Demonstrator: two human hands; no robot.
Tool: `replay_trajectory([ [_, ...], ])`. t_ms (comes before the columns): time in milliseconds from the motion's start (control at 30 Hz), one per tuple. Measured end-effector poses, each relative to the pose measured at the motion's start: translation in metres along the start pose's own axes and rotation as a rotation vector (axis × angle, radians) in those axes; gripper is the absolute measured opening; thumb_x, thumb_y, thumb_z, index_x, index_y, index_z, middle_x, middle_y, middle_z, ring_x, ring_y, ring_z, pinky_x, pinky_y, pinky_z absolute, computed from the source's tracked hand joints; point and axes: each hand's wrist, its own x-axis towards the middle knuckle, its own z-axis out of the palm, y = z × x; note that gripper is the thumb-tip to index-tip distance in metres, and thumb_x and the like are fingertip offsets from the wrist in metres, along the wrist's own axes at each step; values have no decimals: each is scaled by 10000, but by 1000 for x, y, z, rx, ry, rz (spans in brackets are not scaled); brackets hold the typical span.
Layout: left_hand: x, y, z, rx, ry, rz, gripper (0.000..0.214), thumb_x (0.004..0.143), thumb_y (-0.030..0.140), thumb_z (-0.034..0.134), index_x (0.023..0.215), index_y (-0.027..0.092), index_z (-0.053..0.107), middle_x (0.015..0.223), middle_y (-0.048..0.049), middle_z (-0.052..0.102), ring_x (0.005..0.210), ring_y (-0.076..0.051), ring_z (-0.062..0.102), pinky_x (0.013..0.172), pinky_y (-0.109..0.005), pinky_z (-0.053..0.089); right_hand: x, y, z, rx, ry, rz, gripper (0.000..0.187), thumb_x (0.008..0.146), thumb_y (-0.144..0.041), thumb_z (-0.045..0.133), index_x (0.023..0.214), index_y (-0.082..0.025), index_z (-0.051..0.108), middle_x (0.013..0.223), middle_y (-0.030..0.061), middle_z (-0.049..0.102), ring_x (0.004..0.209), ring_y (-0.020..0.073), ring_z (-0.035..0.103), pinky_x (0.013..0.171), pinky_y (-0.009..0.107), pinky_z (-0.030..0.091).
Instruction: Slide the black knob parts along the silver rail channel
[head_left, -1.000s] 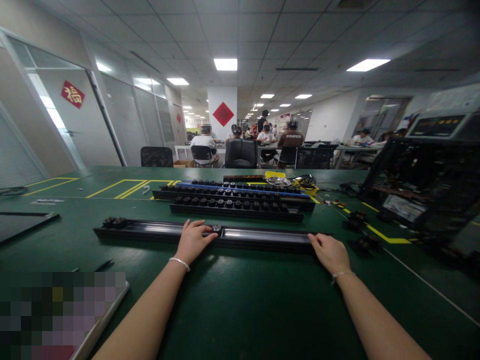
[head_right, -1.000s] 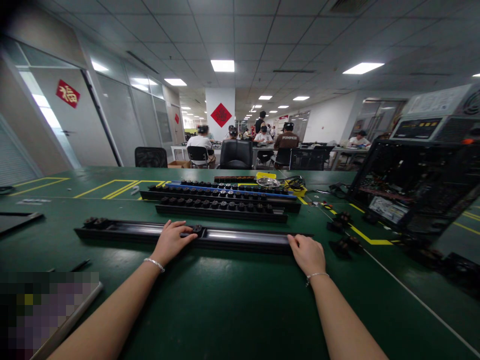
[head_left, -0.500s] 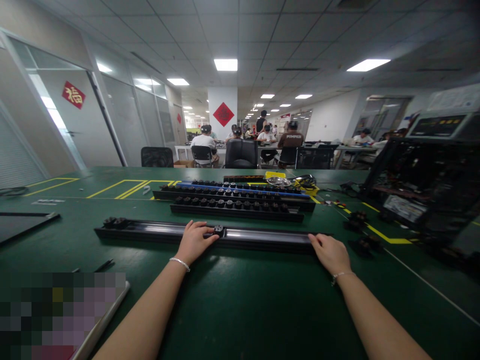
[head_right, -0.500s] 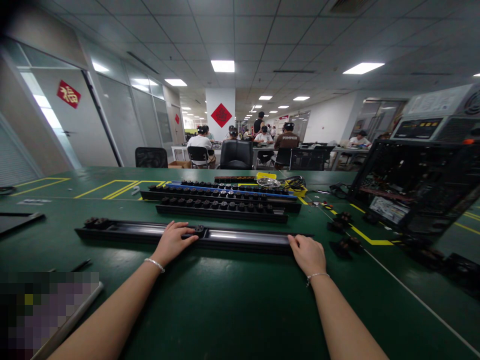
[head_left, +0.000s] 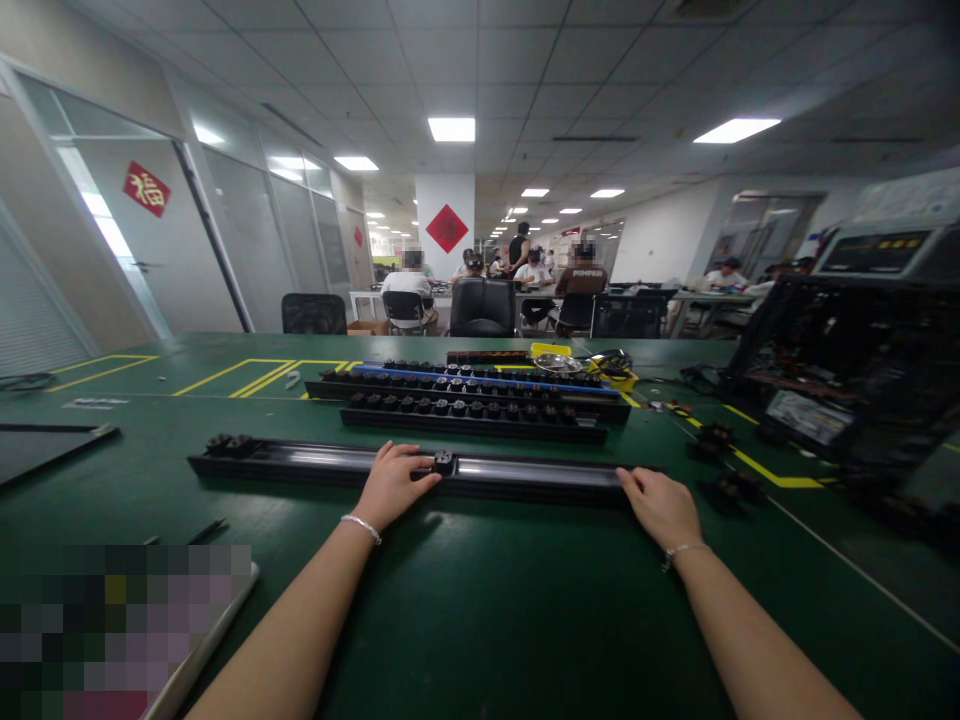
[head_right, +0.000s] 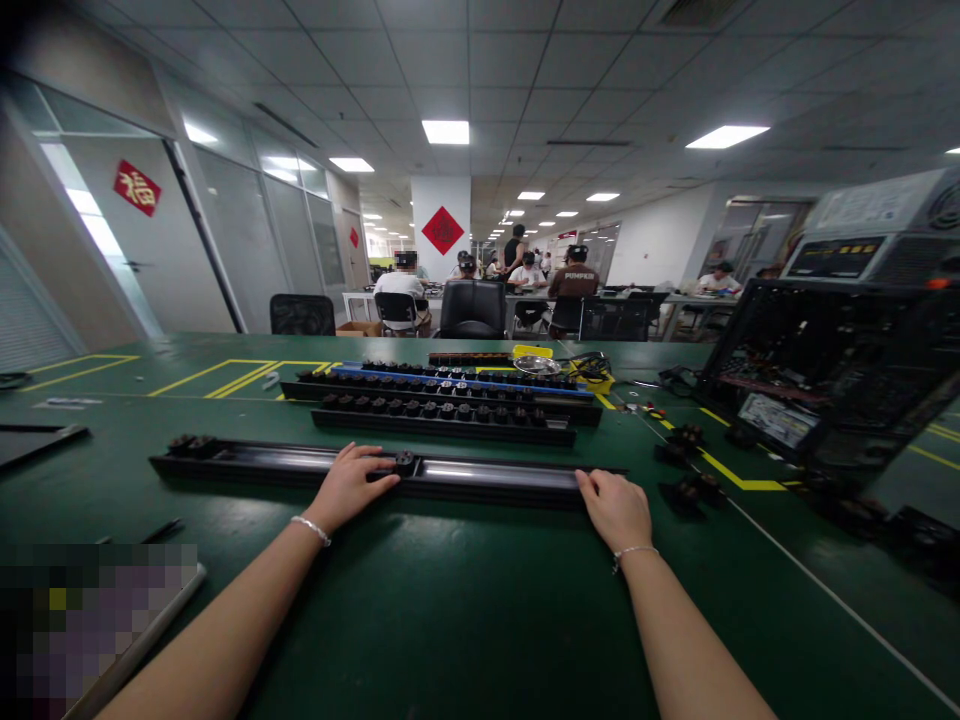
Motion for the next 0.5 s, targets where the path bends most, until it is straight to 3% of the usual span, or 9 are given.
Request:
replay_trajectory([
  [500,-2,1,-1,-17,-39,54,329,773,487,573,993,276,696,1043,-35,696,1133,-230,531,1085,-488,226,1,2,2,22,22,-20,466,900,-468,262,653,-209,560,720,60,630,719,191,558,638,299,325],
])
